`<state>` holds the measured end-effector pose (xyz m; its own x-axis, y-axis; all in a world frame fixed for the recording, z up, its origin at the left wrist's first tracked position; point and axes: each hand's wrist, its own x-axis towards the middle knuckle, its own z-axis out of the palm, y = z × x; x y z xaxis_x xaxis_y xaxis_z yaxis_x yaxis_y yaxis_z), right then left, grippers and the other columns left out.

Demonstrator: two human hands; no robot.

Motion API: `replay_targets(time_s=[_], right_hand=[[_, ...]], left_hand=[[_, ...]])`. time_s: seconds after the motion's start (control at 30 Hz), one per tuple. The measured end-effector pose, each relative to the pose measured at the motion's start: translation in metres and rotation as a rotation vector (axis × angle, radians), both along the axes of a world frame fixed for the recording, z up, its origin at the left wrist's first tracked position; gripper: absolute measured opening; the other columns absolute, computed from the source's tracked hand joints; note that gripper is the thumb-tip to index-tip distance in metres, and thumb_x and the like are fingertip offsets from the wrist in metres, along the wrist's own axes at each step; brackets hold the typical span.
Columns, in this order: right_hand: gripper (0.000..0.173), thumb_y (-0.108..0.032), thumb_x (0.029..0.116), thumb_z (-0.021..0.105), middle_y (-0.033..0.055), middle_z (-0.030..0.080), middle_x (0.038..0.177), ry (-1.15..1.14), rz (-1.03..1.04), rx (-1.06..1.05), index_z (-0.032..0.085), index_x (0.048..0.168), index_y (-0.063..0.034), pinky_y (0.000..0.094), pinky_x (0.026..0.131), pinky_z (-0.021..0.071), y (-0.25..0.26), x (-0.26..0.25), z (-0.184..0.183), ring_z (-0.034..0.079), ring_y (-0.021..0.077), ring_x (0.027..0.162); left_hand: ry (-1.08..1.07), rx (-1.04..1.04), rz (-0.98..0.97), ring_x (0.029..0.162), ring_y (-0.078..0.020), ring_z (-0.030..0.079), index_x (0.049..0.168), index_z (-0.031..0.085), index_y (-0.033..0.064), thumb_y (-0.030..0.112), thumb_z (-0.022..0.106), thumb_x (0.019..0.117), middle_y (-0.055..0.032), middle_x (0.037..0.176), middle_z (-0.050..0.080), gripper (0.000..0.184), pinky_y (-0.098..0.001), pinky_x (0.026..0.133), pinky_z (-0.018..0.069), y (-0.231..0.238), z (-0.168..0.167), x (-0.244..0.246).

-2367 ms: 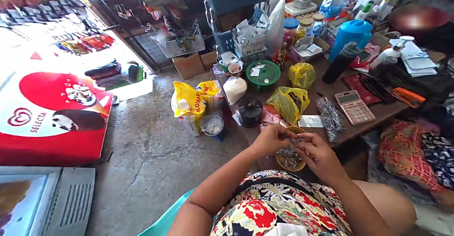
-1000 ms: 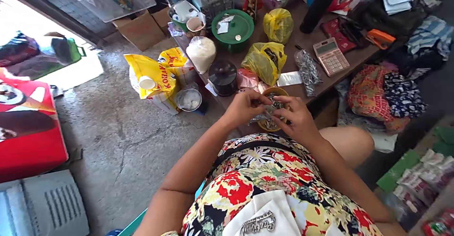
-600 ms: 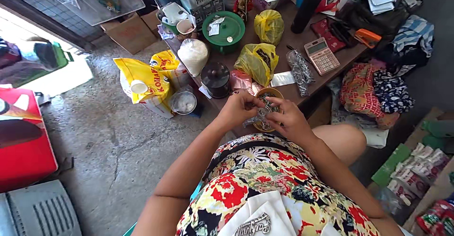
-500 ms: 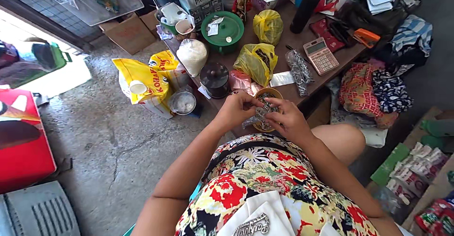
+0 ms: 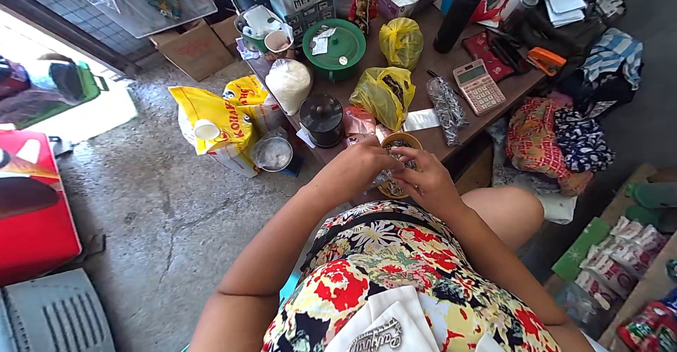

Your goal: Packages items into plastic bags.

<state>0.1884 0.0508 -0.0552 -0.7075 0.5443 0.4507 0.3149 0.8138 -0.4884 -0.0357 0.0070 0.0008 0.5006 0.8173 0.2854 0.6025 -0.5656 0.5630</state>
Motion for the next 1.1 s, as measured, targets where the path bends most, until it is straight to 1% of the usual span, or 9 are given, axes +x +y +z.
replay_targets(time_s=[0.2,0.3,0.47,0.6,0.77,0.87,0.93,1.0,1.1], right_hand=[[0.014,-0.017,0.0976,0.067,0.0148,0.067,0.132,-0.003,-0.001,0.025,0.079,0.096,-0.0103,0.0465,0.094,0.0542,-0.004,-0.001,0.0,0.066,0.0298,0.115],[0.013,-0.017,0.0977,0.068,0.0144,0.067,0.131,0.002,-0.002,0.039,0.079,0.095,-0.0109,0.0446,0.092,0.0544,-0.003,-0.001,0.0,0.067,0.0283,0.114],[0.012,-0.017,0.0968,0.069,0.0142,0.068,0.13,0.026,-0.001,0.053,0.08,0.097,-0.0118,0.0433,0.091,0.0551,-0.003,0.0,-0.001,0.067,0.0281,0.112],[0.01,-0.015,0.0953,0.071,0.0153,0.068,0.129,0.036,-0.018,0.057,0.079,0.092,-0.0105,0.0432,0.09,0.0559,-0.002,0.0,0.0,0.068,0.0284,0.111],[0.008,-0.007,0.0914,0.072,0.0162,0.071,0.117,-0.003,0.006,-0.163,0.077,0.094,-0.0022,0.0364,0.091,0.0591,0.003,-0.001,0.006,0.07,0.0255,0.105],[0.007,-0.005,0.0899,0.074,0.0111,0.074,0.102,-0.025,0.041,-0.248,0.077,0.095,-0.0018,0.031,0.085,0.0603,0.008,-0.009,0.018,0.072,0.0194,0.095],[0.006,-0.007,0.0898,0.075,0.0098,0.074,0.099,-0.029,0.062,-0.248,0.077,0.094,-0.003,0.0305,0.083,0.0598,0.012,-0.015,0.033,0.072,0.0177,0.092],[0.007,-0.011,0.0908,0.075,0.0102,0.071,0.107,-0.012,0.052,-0.206,0.077,0.094,-0.0051,0.0315,0.084,0.0594,0.012,-0.017,0.061,0.07,0.0178,0.096],[0.013,-0.02,0.0941,0.073,0.0124,0.067,0.125,0.07,-0.015,-0.013,0.078,0.092,-0.008,0.0338,0.093,0.0544,0.004,-0.012,0.12,0.064,0.0199,0.111]], left_hand=[[0.066,0.067,0.002,0.091,-0.0259,0.067,0.112,0.076,0.0058,-0.008,0.061,0.0933,-0.0091,0.093,0.072,0.028,-0.0358,0.084,0.0546,0.004,-0.005,0.002],[0.064,0.097,0.013,0.088,-0.0255,0.066,0.111,0.076,0.0057,-0.007,0.06,0.0944,-0.0088,0.088,0.071,0.026,-0.0345,0.082,0.0532,0.004,-0.002,0.001],[0.106,0.139,-0.021,0.088,-0.0243,0.066,0.11,0.076,0.0043,-0.007,0.058,0.0946,-0.0087,0.091,0.072,0.026,-0.0337,0.08,0.0535,0.002,-0.006,0.004],[0.087,0.11,-0.018,0.095,-0.0257,0.069,0.117,0.073,0.0026,-0.004,0.061,0.0951,-0.0126,0.1,0.07,0.025,-0.0359,0.089,0.0566,0.002,-0.006,0.006],[-0.025,0.086,0.069,0.101,-0.0249,0.068,0.121,0.072,0.0041,0.0,0.059,0.0956,-0.0115,0.109,0.071,0.029,-0.039,0.093,0.0547,-0.002,-0.004,-0.007],[-0.069,0.077,0.156,0.106,-0.0261,0.066,0.12,0.073,0.0046,0.005,0.062,0.0955,-0.0117,0.113,0.07,0.026,-0.0421,0.093,0.0538,-0.006,-0.007,-0.018],[-0.126,0.087,0.222,0.11,-0.0244,0.066,0.12,0.073,0.0042,0.006,0.062,0.0954,-0.012,0.116,0.07,0.027,-0.0398,0.097,0.0531,-0.01,-0.007,-0.025],[-0.203,0.111,0.284,0.111,-0.0207,0.066,0.119,0.072,0.0028,0.004,0.06,0.0956,-0.0129,0.118,0.069,0.027,-0.0349,0.098,0.0536,-0.013,-0.004,-0.031],[-0.351,0.15,0.388,0.103,-0.0146,0.067,0.117,0.071,-0.001,0.002,0.057,0.0969,-0.0144,0.118,0.069,0.025,-0.0279,0.091,0.0549,-0.017,-0.002,-0.036]])
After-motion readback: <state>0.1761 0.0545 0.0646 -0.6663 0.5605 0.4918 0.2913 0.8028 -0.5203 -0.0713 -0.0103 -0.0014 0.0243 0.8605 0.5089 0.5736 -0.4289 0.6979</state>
